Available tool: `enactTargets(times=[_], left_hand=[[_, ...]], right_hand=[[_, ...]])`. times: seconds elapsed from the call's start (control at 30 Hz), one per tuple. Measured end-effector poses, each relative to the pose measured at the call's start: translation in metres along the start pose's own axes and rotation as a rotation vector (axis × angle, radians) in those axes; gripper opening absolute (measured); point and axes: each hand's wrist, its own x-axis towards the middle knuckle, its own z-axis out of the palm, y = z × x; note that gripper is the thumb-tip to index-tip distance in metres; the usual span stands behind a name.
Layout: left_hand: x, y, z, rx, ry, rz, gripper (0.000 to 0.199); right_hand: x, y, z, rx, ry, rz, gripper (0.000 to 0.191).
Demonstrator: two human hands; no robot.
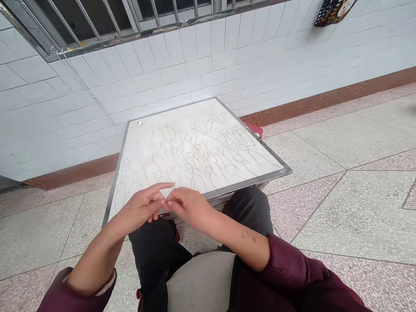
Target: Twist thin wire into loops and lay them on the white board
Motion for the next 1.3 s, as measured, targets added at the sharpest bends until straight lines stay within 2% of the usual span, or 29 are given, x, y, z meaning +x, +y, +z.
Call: enactTargets(times=[0.47, 0.77, 0.93, 1.17, 1.3], left_hand=[[-0.001, -0.005, 0.007, 0.152, 0.017, 0.064, 0.050], [-0.006, 0.002, 0.009, 0.234, 0.032, 0.090, 0.050], [-0.006, 0.003, 0.016, 0.275, 0.081, 0.143, 0.052], [-0.011, 0.004, 0.017, 0.369, 0.049, 0.155, 0.056], [-0.012, 0.002, 0.013, 0.355, 0.035, 0.127, 0.056]], right_hand=[[-0.001, 0.003, 0.002, -0.015, 0.072, 0.023, 0.012], [-0.003, 0.002, 0.009, -0.033, 0.150, 0.001, 0.013], [-0.003, 0.005, 0.011, -0.084, 0.180, 0.009, 0.013], [-0.005, 0.006, 0.009, -0.157, 0.119, 0.001, 0.012], [-0.004, 0.007, 0.006, 0.010, 0.062, 0.027, 0.013]])
